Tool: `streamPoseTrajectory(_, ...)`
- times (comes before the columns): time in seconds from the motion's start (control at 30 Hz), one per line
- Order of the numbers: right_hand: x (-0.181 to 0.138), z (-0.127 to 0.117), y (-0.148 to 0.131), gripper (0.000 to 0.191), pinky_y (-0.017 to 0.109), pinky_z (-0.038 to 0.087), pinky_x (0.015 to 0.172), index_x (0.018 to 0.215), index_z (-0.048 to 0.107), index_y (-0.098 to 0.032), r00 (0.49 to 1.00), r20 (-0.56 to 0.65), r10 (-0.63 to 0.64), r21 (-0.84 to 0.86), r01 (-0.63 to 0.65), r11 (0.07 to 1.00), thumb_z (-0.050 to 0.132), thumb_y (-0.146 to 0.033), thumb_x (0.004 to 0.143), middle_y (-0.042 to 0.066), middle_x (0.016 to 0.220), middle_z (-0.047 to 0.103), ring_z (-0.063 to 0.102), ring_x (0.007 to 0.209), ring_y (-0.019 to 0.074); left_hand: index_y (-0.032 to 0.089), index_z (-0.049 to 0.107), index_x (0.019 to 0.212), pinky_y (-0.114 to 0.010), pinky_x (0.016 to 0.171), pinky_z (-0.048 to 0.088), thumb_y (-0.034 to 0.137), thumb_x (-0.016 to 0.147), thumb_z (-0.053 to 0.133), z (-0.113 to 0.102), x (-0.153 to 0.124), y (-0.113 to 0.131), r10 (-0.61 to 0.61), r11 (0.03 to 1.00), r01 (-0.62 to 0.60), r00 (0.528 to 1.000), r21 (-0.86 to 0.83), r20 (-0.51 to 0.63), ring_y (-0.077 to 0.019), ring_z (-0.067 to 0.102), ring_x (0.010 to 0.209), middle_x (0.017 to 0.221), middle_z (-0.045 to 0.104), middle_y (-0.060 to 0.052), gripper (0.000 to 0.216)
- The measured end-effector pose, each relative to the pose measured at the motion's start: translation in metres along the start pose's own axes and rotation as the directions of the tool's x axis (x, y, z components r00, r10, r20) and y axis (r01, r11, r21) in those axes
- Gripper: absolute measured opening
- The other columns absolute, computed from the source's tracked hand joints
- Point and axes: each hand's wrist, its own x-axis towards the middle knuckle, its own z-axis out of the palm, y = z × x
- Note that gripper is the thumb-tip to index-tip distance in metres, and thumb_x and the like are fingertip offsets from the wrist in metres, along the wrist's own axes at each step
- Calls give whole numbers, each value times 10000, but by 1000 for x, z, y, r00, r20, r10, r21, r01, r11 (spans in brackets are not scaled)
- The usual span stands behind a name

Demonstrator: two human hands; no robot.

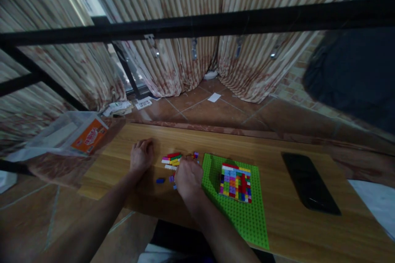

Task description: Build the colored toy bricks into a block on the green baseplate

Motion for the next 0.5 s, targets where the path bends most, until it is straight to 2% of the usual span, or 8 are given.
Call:
streamPoseTrajectory(0.2, 8, 1, 0, 250, 303, 458, 770, 957, 709, -190, 996, 47, 76, 17, -76, 997, 472, -175, 876, 98, 969, 740, 679, 935, 232, 137, 672, 1044, -438, 888, 459, 218, 861, 432, 10, 2, -6, 25, 1000, -27, 995, -15, -94, -295, 575, 992, 1101, 673, -138, 312)
streamPoseTrajectory(0.37, 2, -1, -1, 248, 295, 452, 800, 995, 696, -184, 999, 4, 33, 72, -33, 997, 499, -145, 850, 101, 1015, 719, 665, 952, 224, 141, 671, 1032, -434, 887, 456, 226, 856, 438, 11, 2, -10, 59, 998, -61, 992, -19, -109, -290, 577, 985, 1090, 671, -142, 303)
streamPoseTrajectory(0.5, -15, -11, 3, 244, 283, 449, 815, 979, 702, -190, 997, -68, -32, 232, 47, 971, 510, -130, 840, 83, 1010, 709, 654, 922, 203, 146, 672, 1010, -431, 887, 453, 231, 854, 437, 11, 3, -12, 80, 997, -81, 989, -6, -122, -288, 582, 977, 1066, 674, -141, 295)
